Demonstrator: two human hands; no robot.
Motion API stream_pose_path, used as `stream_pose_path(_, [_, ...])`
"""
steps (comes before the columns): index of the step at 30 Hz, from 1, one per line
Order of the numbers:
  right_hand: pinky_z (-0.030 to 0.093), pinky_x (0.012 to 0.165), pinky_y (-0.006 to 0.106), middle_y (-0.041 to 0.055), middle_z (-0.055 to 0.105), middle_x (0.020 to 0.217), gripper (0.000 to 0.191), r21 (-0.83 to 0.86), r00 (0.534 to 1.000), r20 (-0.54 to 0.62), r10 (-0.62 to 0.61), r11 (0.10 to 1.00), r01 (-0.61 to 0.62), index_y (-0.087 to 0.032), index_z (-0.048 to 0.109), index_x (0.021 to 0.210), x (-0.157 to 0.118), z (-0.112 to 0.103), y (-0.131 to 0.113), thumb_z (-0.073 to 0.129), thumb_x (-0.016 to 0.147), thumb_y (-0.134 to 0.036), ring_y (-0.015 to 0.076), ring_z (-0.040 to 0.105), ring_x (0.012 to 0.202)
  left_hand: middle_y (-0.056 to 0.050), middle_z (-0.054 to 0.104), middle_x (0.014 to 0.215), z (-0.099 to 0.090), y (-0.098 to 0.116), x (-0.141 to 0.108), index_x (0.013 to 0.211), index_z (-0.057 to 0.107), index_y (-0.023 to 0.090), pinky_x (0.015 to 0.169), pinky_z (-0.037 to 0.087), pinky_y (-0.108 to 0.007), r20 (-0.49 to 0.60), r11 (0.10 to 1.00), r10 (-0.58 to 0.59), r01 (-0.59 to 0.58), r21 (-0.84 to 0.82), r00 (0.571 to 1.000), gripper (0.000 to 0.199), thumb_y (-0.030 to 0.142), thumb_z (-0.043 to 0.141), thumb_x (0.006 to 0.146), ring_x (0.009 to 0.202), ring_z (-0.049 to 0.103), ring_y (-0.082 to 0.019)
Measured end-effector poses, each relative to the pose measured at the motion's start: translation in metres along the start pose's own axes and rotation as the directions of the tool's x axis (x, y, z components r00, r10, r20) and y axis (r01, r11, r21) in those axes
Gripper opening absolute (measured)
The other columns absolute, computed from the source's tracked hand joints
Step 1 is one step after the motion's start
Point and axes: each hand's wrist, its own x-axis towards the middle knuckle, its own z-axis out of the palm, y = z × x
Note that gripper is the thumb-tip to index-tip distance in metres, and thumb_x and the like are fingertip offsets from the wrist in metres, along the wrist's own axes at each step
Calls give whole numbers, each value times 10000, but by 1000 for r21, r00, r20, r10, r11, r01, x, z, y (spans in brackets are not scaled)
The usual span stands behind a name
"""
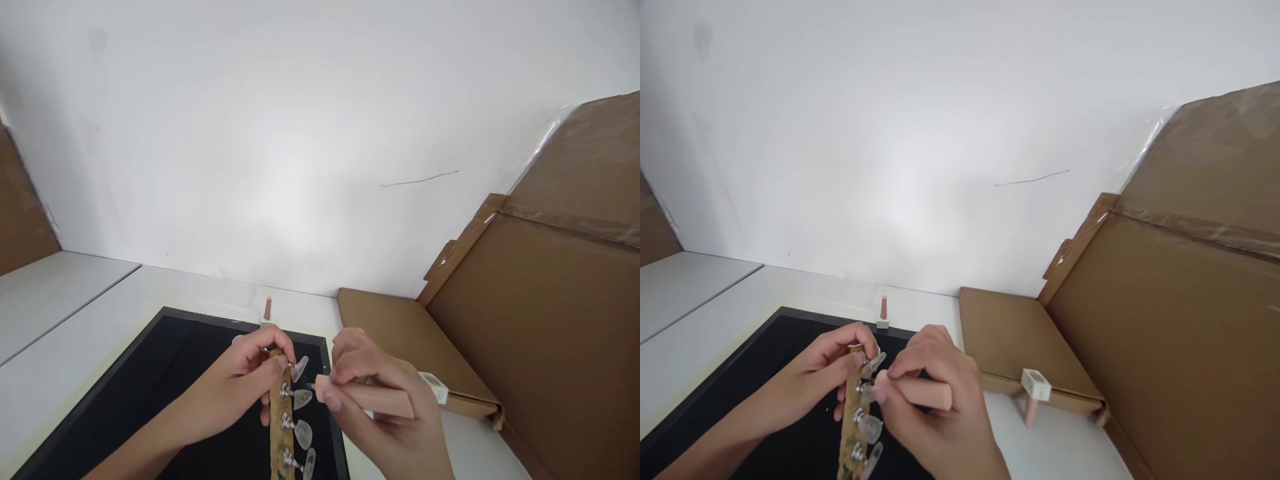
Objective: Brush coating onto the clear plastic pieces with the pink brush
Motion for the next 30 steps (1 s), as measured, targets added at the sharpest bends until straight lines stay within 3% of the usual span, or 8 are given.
stream_pose_path(8, [389,488,272,-29,559,587,162,-233,995,-71,69,969,-84,-225,549,707,0,-7,12,624,799,-116,132,503,520,50,499,631,0,-6,-5,856,519,193,508,439,-209,-13,990,47,-45,136,999,169,342,486,927,504,509,-87])
stream_pose_path(11, [415,506,279,-28,572,594,165,-143,997,-53,64,987,-71,-227,538,722,-1,-9,7,617,801,-105,134,513,528,44,493,658,-1,-6,-3,869,516,197,517,432,-222,-20,980,73,-67,190,997,146,317,462,935,531,517,-102])
stream_pose_path(15, [447,531,277,-30,596,586,193,3,997,78,26,1000,-26,-232,525,705,-1,-6,1,614,775,-76,145,546,570,40,472,687,0,-5,-2,884,516,201,530,419,-234,-15,955,112,-104,278,994,121,280,441,937,549,491,-108])
stream_pose_path(18, [439,516,269,-26,588,576,174,-62,993,95,64,996,-58,-230,549,697,0,-4,2,631,769,-94,156,558,589,39,466,685,1,-7,-4,888,526,210,536,396,-232,-11,922,139,-125,367,990,123,262,428,942,562,471,-112])
stream_pose_path(25, [381,468,257,-32,554,569,162,-249,996,-2,91,964,-88,-226,545,693,0,-11,5,621,806,-139,131,513,510,32,448,706,0,-9,-6,898,536,217,549,385,-235,-14,889,187,-163,428,982,135,252,415,945,578,456,-116])
stream_pose_path(30, [423,513,257,-35,587,620,203,-78,997,68,30,997,-25,-241,513,755,-4,-12,-1,609,781,-65,132,536,561,17,471,766,-3,-9,-2,901,539,216,553,392,-228,-8,880,210,-185,437,978,127,232,420,942,597,457,-113])
